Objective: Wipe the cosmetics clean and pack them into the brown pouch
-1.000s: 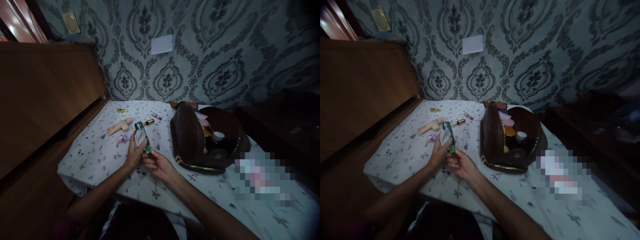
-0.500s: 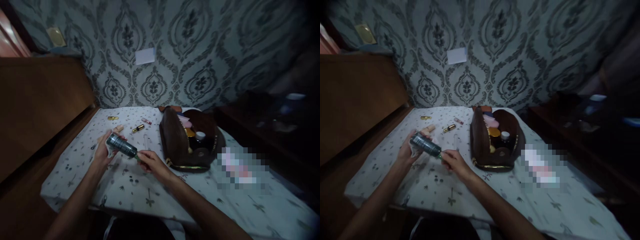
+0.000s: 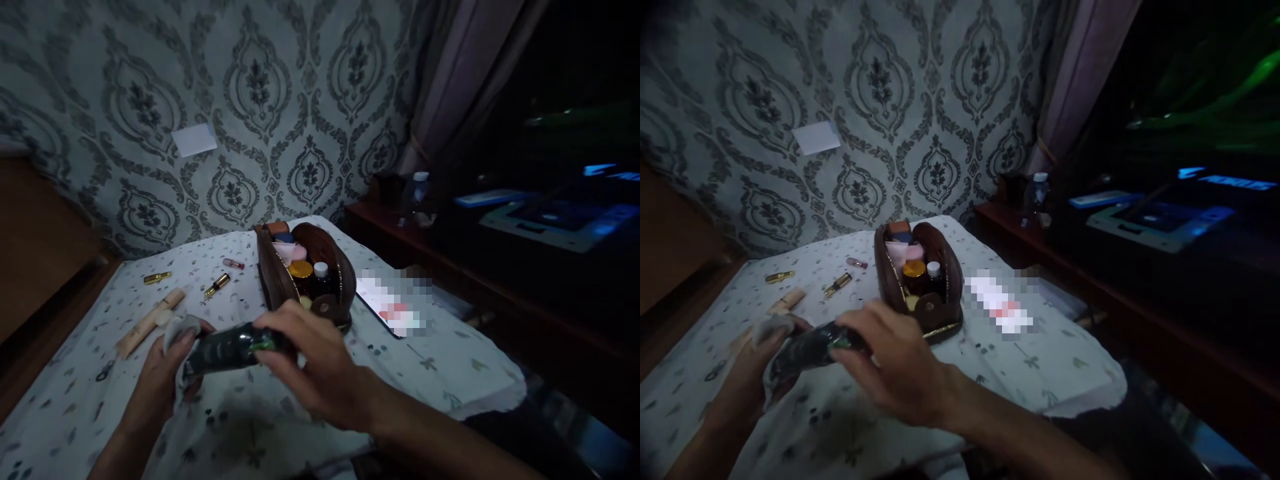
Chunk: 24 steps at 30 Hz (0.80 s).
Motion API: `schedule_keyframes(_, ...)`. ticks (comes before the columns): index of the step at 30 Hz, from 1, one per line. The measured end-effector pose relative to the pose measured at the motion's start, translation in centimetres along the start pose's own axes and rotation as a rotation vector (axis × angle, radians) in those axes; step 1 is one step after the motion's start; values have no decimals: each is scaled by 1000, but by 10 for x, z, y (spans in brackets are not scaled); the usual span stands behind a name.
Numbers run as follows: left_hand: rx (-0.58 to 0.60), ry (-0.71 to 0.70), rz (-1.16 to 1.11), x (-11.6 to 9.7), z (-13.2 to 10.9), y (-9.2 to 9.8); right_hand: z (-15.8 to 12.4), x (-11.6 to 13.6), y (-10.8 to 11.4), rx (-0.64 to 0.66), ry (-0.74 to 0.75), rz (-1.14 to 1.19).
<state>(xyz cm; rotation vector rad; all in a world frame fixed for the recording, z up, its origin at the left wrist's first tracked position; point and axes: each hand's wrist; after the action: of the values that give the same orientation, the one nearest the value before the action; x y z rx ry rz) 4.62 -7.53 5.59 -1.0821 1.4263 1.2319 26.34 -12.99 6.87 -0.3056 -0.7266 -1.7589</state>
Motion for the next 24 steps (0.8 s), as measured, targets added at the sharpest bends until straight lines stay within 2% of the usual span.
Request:
schedule_keyframes(3, 46, -151, 221, -8, 1, -19, 4, 5, 47, -168, -81, -47)
schedule_keyframes(7, 139, -562, 577, -15, 14, -38, 3, 9, 98, -446, -118, -274)
schedule_keyframes(10, 210, -860, 812, -19, 26, -53, 2, 5, 119, -560, -171, -406)
schedule_keyframes(13, 244, -1065, 1130, -19, 37, -67, 7, -6, 129, -540, -155, -514)
schedule_keyframes(16, 199, -1181, 1373, -13, 44, -73, 16, -20, 129, -453, -116, -593)
schedule_keyframes(20, 144, -1249, 1436, -3, 49, -73, 32, -44, 123, -313, -45, -546)
schedule_keyframes(24, 158, -1284, 1410, -2, 51, -73, 47, -68, 111, -172, 44, -452)
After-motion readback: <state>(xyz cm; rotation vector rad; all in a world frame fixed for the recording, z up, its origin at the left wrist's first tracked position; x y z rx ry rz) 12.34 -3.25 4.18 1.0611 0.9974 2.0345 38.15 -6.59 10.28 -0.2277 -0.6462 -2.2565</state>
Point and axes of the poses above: each hand's wrist, its own z-axis towards the middle knuckle, its own y-axis out of the back of the hand, x = y × z, and after that the axes turned 9 degrees about z, right-handed
